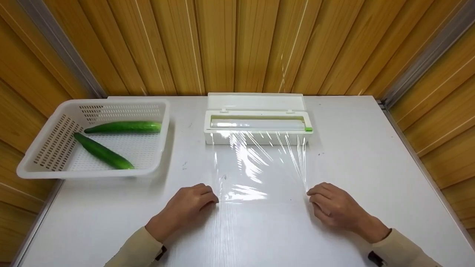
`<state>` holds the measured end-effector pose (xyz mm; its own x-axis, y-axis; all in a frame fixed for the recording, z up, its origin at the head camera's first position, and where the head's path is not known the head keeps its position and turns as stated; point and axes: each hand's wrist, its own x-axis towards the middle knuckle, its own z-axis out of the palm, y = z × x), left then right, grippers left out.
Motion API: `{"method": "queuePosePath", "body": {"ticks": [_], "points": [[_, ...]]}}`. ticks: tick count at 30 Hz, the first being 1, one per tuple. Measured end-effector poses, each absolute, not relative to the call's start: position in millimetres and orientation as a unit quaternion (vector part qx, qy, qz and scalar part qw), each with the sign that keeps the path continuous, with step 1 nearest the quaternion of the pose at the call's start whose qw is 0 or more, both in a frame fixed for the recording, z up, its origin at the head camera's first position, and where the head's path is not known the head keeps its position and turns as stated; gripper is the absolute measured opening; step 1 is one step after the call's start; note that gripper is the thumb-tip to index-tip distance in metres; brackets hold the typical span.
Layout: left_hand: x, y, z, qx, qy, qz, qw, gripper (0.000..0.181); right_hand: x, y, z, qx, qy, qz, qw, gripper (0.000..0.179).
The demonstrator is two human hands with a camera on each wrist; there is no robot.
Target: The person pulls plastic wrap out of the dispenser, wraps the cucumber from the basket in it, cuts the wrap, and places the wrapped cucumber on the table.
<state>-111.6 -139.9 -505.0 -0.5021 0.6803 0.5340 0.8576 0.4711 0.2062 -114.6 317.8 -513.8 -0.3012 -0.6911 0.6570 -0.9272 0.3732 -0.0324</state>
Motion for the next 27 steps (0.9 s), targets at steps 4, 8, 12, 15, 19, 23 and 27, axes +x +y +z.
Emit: {"method": "queuePosePath", "body": {"ticks": [4,8,12,15,19,23,27], "points": [[-110.6,-142.4,-499.0,-0.462,-0.831,-0.239,0.197,0.023,-113.4,314.7,-510.0,0.517,-0.771,0.207,0.309,0.021],[-109.0,-143.8,-490.6,-0.462,-0.83,-0.245,0.192,0.021,-113.0,309.3,-505.4,0.52,-0.751,0.206,0.351,0.023],[-108.4,-143.9,-480.2,-0.464,-0.83,-0.247,0.188,0.02,-111.4,304.0,-500.3,0.523,-0.737,0.22,0.367,0.024],[-107.8,-144.2,-472.6,-0.468,-0.823,-0.257,0.193,0.021,-109.6,301.2,-496.7,0.517,-0.734,0.238,0.37,0.023],[-107.0,-144.9,-465.1,-0.472,-0.817,-0.267,0.196,0.022,-108.9,298.3,-493.0,0.511,-0.727,0.257,0.379,0.02],[-106.3,-145.0,-461.5,-0.476,-0.818,-0.262,0.19,0.022,-109.1,296.4,-491.3,0.513,-0.72,0.264,0.387,0.019],[-105.6,-144.8,-460.5,-0.482,-0.815,-0.264,0.184,0.022,-109.2,296.2,-491.2,0.517,-0.716,0.264,0.387,0.018]]}}
